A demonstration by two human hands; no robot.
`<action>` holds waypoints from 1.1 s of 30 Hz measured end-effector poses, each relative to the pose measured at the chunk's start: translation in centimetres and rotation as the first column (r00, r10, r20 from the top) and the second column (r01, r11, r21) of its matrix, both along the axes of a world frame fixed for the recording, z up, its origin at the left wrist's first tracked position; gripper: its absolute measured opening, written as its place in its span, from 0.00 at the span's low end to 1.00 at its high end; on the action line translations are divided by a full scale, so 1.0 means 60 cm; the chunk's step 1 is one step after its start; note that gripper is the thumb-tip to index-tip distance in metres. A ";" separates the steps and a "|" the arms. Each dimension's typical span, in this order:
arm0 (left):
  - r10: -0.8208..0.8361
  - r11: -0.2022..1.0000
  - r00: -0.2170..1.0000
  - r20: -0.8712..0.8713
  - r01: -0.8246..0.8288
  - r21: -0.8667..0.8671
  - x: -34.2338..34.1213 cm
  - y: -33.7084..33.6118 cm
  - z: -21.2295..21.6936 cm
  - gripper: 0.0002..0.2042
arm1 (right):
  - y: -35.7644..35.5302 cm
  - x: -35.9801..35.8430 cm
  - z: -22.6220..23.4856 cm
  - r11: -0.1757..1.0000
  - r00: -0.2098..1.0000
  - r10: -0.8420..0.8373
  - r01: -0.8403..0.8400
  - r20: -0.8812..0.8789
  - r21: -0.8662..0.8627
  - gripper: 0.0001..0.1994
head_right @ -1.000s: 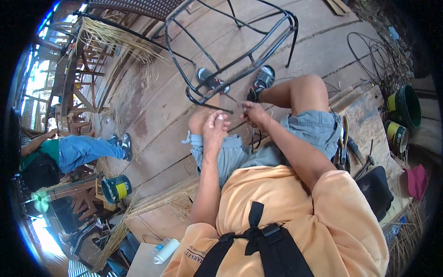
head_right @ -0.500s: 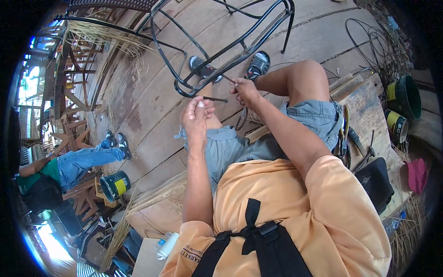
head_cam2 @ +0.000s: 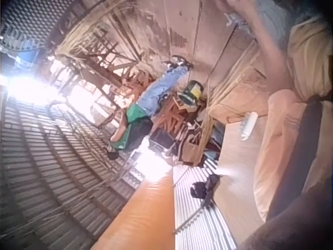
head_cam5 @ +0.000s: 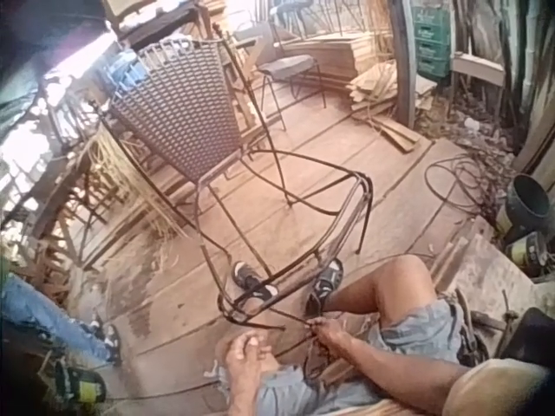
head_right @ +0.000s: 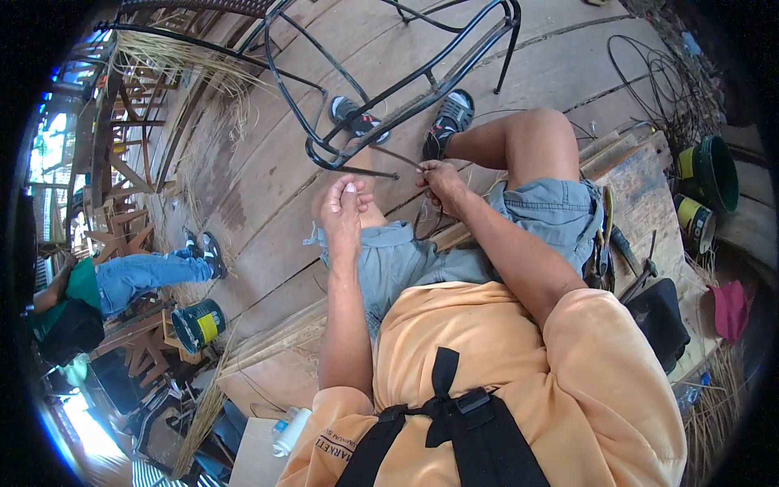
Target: The recorder is weaving a chair frame using synthetic rattan strips in a workshop.
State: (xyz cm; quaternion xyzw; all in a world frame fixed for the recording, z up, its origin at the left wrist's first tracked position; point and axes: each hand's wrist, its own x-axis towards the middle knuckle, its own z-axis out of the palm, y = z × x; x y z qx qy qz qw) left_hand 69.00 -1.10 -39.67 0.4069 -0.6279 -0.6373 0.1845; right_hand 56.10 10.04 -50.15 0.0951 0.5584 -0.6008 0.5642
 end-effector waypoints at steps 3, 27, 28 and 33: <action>-0.006 1.000 1.000 0.000 0.006 0.007 0.005 0.004 -0.001 0.12 | -0.007 -0.002 0.001 1.000 1.000 -0.001 0.001 -0.001 -0.007 0.05; -0.191 0.842 0.946 0.263 0.295 -0.452 -0.039 -0.047 0.055 0.17 | 0.015 0.010 0.053 0.986 0.997 -0.035 0.022 -0.075 -0.167 0.07; -0.198 0.726 0.908 0.370 0.389 -0.567 -0.042 -0.053 0.057 0.18 | 0.013 0.011 0.051 0.985 0.994 -0.034 0.015 -0.107 -0.173 0.08; -0.113 0.490 0.738 0.665 0.624 -0.609 -0.064 -0.050 0.077 0.18 | -0.002 0.012 0.057 0.987 0.994 -0.064 0.050 -0.089 -0.151 0.08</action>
